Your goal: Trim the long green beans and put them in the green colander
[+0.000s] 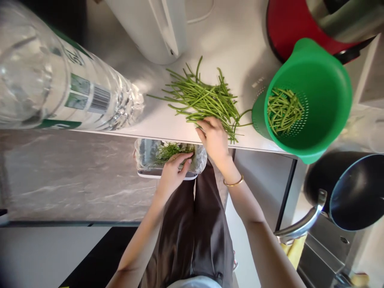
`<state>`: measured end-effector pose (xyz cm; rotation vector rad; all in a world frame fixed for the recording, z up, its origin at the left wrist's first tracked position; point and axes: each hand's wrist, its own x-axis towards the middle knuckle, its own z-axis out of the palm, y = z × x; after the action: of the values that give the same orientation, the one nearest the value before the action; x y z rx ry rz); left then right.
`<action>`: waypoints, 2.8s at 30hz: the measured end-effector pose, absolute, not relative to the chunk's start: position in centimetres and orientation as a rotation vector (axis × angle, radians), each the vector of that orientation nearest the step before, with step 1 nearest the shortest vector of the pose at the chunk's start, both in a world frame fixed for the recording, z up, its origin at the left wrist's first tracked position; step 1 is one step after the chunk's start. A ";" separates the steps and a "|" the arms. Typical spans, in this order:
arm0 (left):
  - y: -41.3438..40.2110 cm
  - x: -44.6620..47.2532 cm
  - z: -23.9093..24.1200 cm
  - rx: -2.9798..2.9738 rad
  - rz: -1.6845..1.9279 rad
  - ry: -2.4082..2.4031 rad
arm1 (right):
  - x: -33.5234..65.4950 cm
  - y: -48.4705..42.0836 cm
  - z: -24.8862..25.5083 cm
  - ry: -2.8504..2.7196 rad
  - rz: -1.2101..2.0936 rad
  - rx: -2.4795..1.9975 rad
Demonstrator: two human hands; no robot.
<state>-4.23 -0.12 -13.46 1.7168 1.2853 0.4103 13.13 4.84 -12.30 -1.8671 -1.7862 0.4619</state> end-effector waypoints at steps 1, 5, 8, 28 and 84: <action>0.0 -3.9 -13.2 1.701 0.437 1.269 | 12.7 5.3 -13.1 -1.801 0.445 -1.903; 0.9 -2.8 -12.7 1.597 0.556 1.218 | 12.5 6.3 -14.1 -1.819 0.437 -2.017; 1.7 -2.0 -12.7 1.467 0.651 1.236 | 12.8 6.2 -13.3 -1.811 0.485 -1.919; 0.6 -3.9 -4.3 1.576 0.987 1.252 | 13.2 -2.1 -6.0 -1.762 0.644 -1.511; -1.7 -7.9 -9.9 1.127 0.375 1.181 | 10.3 -4.7 -9.8 -1.839 1.224 -1.473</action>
<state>-7.88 -1.68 -9.94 1.1272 1.1806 0.3750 10.28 -4.72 -9.82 -1.4733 -1.8391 1.2243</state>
